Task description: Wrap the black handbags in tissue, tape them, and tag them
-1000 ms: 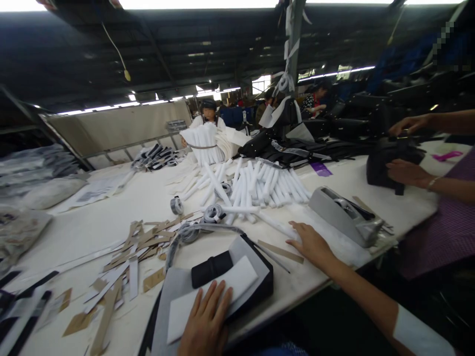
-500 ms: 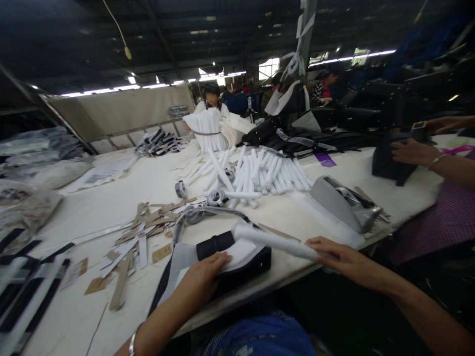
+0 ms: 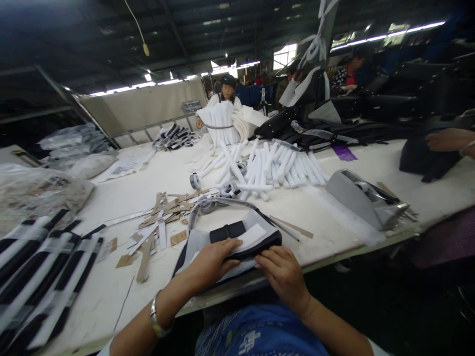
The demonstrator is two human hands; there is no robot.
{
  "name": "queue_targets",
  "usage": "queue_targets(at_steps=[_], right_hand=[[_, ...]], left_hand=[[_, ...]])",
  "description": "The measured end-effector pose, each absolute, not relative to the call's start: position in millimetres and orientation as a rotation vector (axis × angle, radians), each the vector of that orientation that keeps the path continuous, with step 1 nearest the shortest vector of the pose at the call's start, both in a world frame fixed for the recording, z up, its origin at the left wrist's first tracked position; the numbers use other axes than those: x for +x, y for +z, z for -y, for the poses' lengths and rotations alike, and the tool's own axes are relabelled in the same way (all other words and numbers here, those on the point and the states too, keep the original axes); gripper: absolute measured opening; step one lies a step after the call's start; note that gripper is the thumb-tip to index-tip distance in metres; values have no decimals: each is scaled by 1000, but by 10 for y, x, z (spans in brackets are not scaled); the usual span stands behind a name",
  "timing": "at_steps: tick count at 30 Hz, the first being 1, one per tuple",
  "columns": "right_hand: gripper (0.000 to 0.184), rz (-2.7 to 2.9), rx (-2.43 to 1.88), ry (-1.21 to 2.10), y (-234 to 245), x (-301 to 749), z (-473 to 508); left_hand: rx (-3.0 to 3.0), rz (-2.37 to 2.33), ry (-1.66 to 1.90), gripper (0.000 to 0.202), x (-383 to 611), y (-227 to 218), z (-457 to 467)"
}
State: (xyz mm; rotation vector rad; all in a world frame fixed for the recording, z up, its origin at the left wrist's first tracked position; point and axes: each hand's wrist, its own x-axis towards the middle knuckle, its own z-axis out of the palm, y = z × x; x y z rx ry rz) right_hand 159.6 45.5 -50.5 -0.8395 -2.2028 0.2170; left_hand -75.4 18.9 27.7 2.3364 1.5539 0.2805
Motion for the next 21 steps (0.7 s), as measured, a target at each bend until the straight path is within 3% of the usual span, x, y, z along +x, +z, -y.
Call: queue_targets(at_steps=[4,10,16,21], right_hand=[[22,2125,-789,188,-584,1626,-458],[46,2044,-718,145,-581,2048,-485],[40,2152,-667,54,-557,2071,-500],[25,2127,-651,224,-583,2009,-737]], left_hand=[[2380,-1640,263,72,-702,116,-117],[2251,-1687,239,65,-710,-2,-110],[2221,-1715,278,65,-724,0,-94],[2256,-1703,319,68,-721,3,-59]])
